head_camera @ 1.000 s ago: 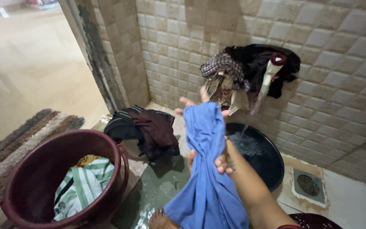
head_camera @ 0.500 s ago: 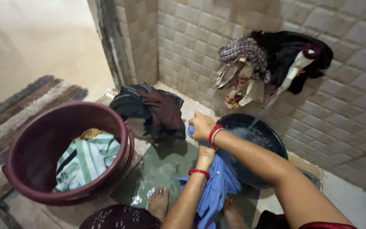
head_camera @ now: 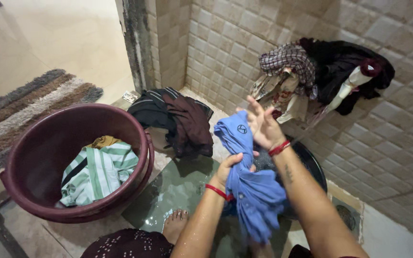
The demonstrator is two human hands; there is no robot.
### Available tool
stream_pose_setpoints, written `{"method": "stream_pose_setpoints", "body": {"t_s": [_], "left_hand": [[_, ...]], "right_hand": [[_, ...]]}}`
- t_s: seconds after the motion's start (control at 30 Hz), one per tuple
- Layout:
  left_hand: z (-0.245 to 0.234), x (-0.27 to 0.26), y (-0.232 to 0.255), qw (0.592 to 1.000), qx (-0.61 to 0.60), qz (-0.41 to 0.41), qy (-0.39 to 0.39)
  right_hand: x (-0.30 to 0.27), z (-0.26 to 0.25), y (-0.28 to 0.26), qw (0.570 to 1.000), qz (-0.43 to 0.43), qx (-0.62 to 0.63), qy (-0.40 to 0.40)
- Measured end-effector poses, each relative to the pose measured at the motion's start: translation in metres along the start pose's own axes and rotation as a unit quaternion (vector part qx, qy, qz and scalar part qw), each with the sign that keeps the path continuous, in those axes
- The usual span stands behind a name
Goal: The person washes clothes by hand in a black basin filled with soapy water. They scrub and rinse several garments, then transfer them to a maroon bucket. The person also rinses the basin and bucket with running water from a wall tap.
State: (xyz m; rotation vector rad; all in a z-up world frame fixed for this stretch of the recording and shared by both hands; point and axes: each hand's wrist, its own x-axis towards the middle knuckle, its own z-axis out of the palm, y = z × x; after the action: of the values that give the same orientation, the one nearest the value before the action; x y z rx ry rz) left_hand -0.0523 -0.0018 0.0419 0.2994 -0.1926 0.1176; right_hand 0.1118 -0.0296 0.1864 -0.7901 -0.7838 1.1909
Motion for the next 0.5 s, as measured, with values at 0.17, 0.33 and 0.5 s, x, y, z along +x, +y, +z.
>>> {"method": "stream_pose_setpoints", "body": {"t_s": [0.17, 0.33, 0.5], "left_hand": [[0.052, 0.004, -0.031, 0.974, -0.171, -0.032, -0.148], [0.11, -0.009, -0.029, 0.966, -0.167, -0.005, -0.199], [0.114, -0.008, -0.007, 0.986, -0.023, -0.015, -0.163]], "right_hand": [[0.001, 0.046, 0.042, 0.988, -0.003, 0.128, -0.085], [0.004, 0.04, 0.0, 0.94, -0.076, 0.212, -0.256], [0.008, 0.042, -0.058, 0.982, 0.043, -0.149, -0.112]]}}
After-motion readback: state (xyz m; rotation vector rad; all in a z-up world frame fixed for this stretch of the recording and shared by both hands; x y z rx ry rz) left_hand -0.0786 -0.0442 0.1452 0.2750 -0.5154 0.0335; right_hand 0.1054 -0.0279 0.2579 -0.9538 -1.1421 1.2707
